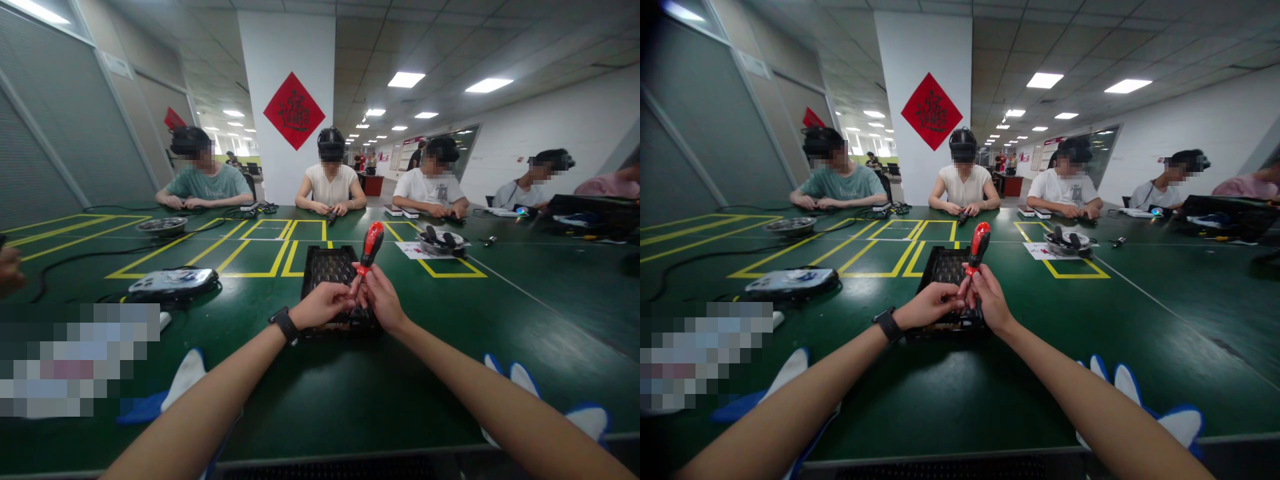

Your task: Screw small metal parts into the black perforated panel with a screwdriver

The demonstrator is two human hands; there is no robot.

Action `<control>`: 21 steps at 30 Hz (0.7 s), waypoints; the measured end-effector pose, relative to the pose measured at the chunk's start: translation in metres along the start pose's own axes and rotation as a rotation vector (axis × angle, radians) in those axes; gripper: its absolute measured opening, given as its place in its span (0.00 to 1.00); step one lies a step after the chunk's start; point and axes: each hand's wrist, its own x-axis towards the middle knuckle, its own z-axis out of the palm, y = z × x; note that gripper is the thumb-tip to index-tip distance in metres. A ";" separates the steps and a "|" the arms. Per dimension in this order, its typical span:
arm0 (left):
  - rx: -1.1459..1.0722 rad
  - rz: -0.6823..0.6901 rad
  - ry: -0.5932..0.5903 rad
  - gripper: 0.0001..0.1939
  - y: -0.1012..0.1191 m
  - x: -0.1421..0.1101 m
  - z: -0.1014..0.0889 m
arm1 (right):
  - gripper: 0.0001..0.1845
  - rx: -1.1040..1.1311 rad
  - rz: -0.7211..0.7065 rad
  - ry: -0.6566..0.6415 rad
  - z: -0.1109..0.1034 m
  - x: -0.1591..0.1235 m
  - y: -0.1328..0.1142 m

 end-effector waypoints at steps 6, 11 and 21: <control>-0.059 -0.056 0.045 0.13 -0.003 0.000 0.003 | 0.17 0.010 -0.024 0.023 0.001 0.000 0.001; -0.078 -0.037 0.044 0.11 -0.004 0.001 0.002 | 0.18 0.012 -0.021 0.014 0.001 0.000 0.002; -0.191 -0.040 -0.040 0.10 -0.005 0.000 0.002 | 0.18 0.021 0.006 0.012 0.001 0.000 0.000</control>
